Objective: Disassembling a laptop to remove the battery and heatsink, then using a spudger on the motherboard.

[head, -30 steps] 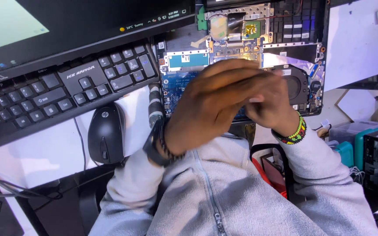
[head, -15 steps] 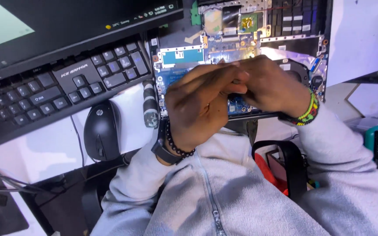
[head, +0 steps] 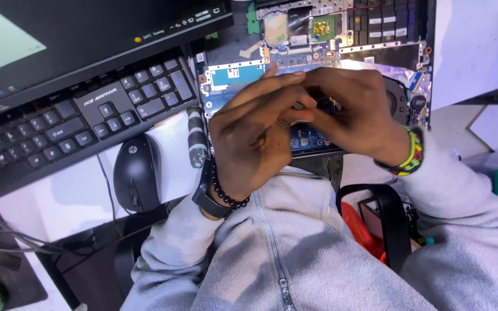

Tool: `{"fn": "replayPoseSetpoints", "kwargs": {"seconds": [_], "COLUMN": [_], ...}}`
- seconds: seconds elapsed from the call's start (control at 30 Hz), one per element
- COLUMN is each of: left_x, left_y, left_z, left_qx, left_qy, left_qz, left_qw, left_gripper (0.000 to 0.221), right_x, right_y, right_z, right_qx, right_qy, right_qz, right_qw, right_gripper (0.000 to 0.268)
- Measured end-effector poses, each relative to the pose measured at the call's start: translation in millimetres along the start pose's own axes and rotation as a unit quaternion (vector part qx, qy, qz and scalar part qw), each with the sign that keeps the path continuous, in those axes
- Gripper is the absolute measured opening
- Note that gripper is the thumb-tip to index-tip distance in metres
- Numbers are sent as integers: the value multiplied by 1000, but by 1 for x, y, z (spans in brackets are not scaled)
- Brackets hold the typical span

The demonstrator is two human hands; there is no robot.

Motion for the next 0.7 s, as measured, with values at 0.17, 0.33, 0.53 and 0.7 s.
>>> {"fn": "replayPoseSetpoints", "kwargs": {"seconds": [0.17,0.33,0.53,0.7], "left_x": [10,4,7,17], "left_y": [4,-1,-13,-2], "left_z": [0,3,15,14], "left_qx": [-32,-41,48,168], "left_qy": [27,-16,10,81], "left_qz": [-10,-62,-52,-61], "left_qw": [999,997,997,981], "left_gripper": [25,21,19,34], "right_x": [8,-1,-24,-52], "right_y": [18,27,23,26], "right_z": [-24,-32,-13,-1], "right_qx": [-95,-104,-6,49], "right_qy": [48,14,-26,-69], "right_qz": [24,47,57,63], "right_qw": [994,993,998,994], "right_gripper": [6,11,47,27]}}
Point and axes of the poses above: each hand's wrist, its own y-axis away from the middle knuckle, its own z-axis out of the back of the hand, x = y × z, the point moved 3 cm from there along -y, towards the middle knuckle, and after that the axes turned 13 degrees about -y, right-handed, at the moved point
